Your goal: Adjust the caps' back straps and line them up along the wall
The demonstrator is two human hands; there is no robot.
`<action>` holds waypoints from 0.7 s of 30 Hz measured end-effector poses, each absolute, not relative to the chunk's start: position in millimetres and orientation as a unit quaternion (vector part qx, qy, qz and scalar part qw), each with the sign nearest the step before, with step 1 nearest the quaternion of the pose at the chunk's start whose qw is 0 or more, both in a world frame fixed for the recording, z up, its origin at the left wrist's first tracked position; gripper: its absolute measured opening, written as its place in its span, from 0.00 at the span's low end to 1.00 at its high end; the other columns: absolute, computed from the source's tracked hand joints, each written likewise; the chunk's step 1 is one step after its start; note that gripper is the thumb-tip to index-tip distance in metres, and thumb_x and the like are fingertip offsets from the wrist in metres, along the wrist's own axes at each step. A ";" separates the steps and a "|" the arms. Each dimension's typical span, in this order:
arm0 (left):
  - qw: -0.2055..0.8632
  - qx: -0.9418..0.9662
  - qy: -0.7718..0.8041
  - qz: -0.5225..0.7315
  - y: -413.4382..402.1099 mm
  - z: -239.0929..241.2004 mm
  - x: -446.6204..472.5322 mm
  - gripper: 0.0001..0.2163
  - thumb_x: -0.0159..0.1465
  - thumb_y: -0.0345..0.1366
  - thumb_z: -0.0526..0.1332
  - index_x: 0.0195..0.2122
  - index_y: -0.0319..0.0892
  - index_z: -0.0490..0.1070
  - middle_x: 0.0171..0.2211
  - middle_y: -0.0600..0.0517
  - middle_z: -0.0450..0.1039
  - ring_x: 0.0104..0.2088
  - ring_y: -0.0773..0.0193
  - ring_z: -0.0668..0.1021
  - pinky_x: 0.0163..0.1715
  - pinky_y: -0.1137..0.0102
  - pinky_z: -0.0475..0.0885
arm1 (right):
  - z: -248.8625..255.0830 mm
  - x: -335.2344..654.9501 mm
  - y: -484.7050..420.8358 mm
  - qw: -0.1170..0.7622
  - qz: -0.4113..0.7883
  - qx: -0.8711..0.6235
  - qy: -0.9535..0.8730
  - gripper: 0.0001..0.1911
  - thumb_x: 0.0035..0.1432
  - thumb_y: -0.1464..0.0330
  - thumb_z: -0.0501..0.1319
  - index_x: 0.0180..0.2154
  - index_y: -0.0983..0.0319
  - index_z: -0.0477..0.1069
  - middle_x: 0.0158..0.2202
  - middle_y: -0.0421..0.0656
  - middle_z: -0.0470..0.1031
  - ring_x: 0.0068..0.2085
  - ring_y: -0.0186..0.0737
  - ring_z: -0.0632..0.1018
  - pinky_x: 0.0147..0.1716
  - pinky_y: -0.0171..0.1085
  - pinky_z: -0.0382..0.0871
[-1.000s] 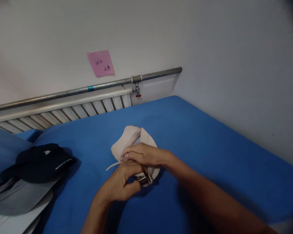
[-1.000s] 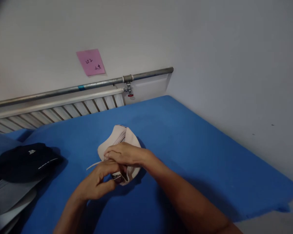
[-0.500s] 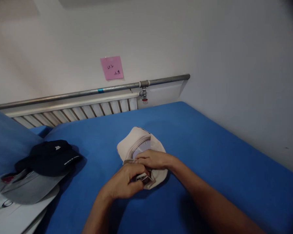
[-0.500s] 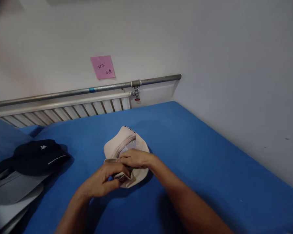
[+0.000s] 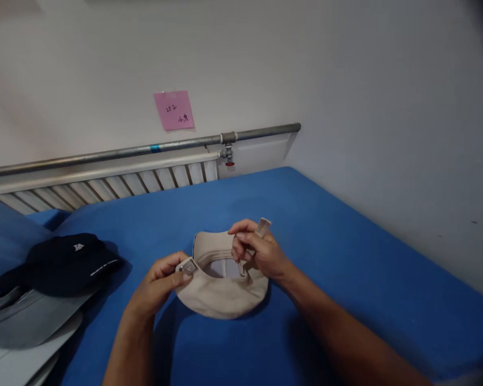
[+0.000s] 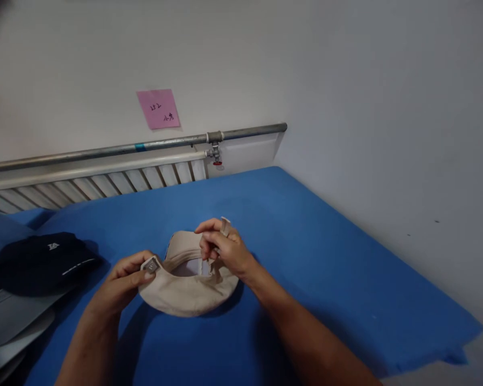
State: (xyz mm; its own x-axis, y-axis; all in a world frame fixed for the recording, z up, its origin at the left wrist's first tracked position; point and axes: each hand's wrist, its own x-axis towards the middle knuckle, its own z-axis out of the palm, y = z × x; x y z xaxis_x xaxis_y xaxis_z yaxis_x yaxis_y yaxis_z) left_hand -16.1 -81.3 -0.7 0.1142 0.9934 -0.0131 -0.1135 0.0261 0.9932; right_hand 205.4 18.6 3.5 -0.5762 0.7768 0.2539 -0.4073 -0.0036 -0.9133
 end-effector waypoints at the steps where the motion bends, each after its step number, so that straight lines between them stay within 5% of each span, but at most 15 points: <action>1: 0.576 0.479 0.439 0.496 -80.6 -1.5 -16.3 0.11 0.52 0.40 0.69 0.28 0.38 0.73 0.22 0.54 0.69 0.22 0.71 0.67 0.23 0.77 0.61 | 2.8 204.5 17.0 0.428 0.636 -0.196 -0.612 0.08 0.57 0.70 0.53 0.37 0.60 0.69 0.19 0.33 0.64 0.20 0.30 0.65 0.25 0.33 0.64; 6: 0.586 0.469 0.422 0.509 -77.2 -3.8 -15.2 0.12 0.50 0.42 0.68 0.29 0.37 0.73 0.23 0.52 0.70 0.22 0.69 0.69 0.23 0.76 0.62 | -4.8 199.4 9.4 0.314 0.370 -0.288 -0.825 0.12 0.54 0.76 0.56 0.40 0.60 0.72 0.32 0.39 0.75 0.33 0.34 0.73 0.35 0.34 0.64; 13: 0.542 0.511 0.499 0.443 -78.2 5.2 -4.5 0.19 0.57 0.52 0.62 0.31 0.38 0.71 0.21 0.55 0.65 0.19 0.72 0.63 0.19 0.77 0.56 | -8.2 191.1 -5.4 0.252 0.321 -0.299 -0.862 0.15 0.57 0.75 0.55 0.45 0.58 0.70 0.38 0.43 0.77 0.38 0.38 0.76 0.37 0.34 0.64; 21: 0.542 0.504 0.530 0.415 -78.5 6.2 0.1 0.12 0.56 0.43 0.65 0.27 0.39 0.69 0.21 0.57 0.65 0.21 0.73 0.65 0.22 0.78 0.59 | 1.3 191.8 -13.0 0.249 0.356 -0.248 -0.866 0.13 0.56 0.72 0.58 0.45 0.59 0.71 0.38 0.43 0.77 0.37 0.38 0.75 0.37 0.35 0.64</action>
